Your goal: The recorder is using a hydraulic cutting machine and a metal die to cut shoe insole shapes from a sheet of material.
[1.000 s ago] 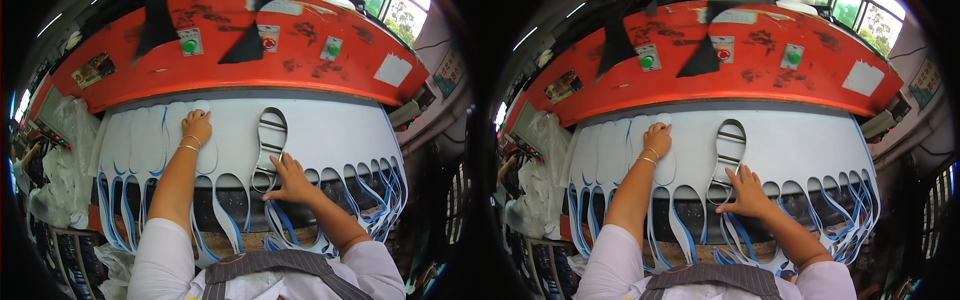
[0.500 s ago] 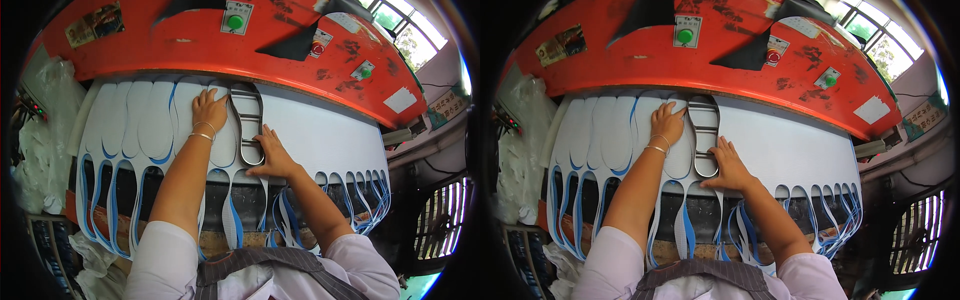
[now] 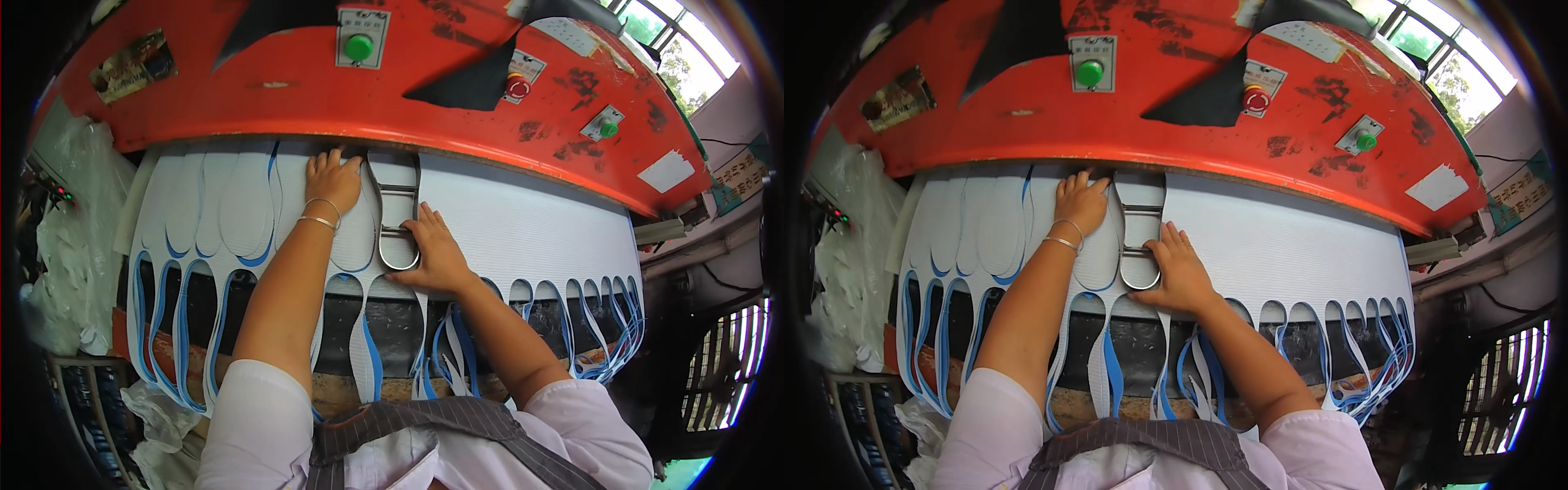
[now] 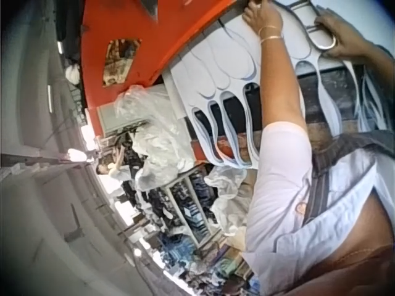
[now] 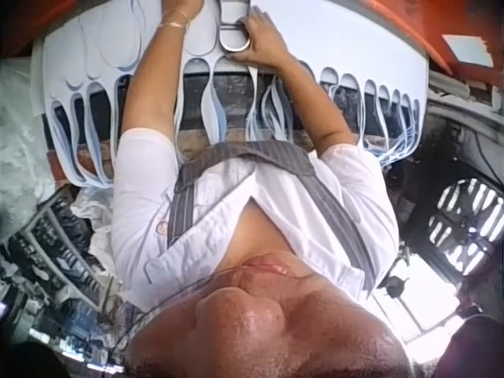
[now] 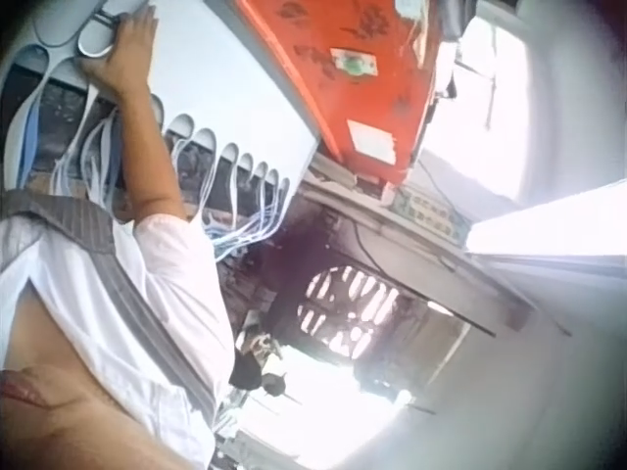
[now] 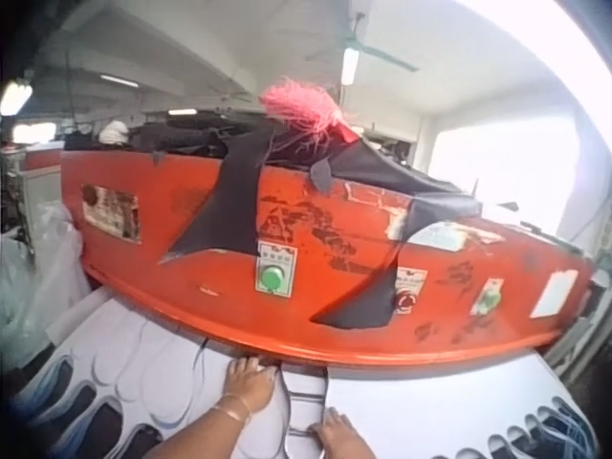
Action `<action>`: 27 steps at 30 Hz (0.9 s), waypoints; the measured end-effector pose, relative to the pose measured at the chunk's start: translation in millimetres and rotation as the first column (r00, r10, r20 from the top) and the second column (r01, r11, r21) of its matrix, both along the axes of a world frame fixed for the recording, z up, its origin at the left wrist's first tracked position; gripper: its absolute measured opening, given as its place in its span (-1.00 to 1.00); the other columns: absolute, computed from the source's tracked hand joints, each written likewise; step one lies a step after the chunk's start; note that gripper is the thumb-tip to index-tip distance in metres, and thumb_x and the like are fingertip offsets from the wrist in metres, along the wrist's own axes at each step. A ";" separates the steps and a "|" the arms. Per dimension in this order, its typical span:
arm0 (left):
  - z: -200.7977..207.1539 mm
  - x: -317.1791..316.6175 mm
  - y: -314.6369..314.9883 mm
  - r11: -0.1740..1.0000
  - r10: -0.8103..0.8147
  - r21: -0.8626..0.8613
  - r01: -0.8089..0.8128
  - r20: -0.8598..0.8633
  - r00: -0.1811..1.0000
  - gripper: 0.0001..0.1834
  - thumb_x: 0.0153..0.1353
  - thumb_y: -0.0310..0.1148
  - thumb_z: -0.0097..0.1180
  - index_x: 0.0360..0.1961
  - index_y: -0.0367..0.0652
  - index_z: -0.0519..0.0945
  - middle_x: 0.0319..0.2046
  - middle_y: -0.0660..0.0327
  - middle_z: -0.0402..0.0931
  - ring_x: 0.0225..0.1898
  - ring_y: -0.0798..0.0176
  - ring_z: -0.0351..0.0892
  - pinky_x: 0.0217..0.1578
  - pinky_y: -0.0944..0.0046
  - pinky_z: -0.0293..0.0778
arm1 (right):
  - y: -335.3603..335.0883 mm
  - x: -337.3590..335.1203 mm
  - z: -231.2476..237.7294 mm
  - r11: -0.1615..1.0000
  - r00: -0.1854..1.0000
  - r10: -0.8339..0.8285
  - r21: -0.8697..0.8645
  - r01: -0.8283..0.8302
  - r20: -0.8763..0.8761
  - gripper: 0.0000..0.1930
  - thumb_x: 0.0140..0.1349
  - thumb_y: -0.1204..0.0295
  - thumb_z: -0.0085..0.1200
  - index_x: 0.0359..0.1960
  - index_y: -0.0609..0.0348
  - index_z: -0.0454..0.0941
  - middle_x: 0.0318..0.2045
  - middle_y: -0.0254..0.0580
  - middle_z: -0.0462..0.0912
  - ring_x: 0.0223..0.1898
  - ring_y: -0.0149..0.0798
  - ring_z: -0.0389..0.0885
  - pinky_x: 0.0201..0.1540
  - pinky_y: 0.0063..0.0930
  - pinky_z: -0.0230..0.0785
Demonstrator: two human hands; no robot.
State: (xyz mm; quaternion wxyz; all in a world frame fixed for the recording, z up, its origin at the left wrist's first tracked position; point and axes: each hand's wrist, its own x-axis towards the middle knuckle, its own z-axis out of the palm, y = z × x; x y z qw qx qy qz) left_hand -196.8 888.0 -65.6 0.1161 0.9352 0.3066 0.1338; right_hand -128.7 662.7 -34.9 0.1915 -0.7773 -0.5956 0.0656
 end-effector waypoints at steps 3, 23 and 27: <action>2.4 -10.1 -17.2 0.999 0.004 -0.044 -0.008 -0.082 0.997 -0.59 0.26 -0.29 -0.18 0.12 0.07 0.49 0.22 0.04 0.27 0.26 -0.08 0.17 0.33 -0.09 -0.14 | -13.4 5.2 1.1 1.000 1.000 0.016 -0.017 -0.017 -0.025 -0.04 -0.26 -0.04 0.39 0.17 0.26 0.29 0.26 0.40 0.13 0.36 0.31 -0.04 0.40 -0.01 -0.20; 199.8 -90.0 -162.3 0.971 -0.158 0.238 -0.004 0.655 0.739 -0.68 0.21 -0.29 0.07 -0.66 -0.18 0.44 -0.59 0.04 0.39 -0.47 -0.10 0.42 -0.46 -0.03 0.32 | -179.5 162.6 203.4 0.140 0.695 -0.719 0.980 0.143 0.001 -0.39 0.26 0.19 0.09 0.26 0.21 0.22 0.35 0.20 -0.01 0.37 0.08 -0.04 0.35 0.01 -0.16; 125.4 -109.8 -242.8 0.949 -0.299 0.099 0.299 -0.016 0.954 -0.81 0.07 -0.17 0.07 -0.54 0.02 0.62 -0.46 0.09 0.59 -0.42 0.06 0.57 -0.47 -0.03 0.49 | -205.6 101.0 128.2 0.743 0.993 0.001 0.664 -0.081 0.120 -0.55 0.25 0.39 0.10 0.15 0.32 0.37 0.12 0.10 0.42 0.19 0.06 0.32 0.26 -0.15 0.09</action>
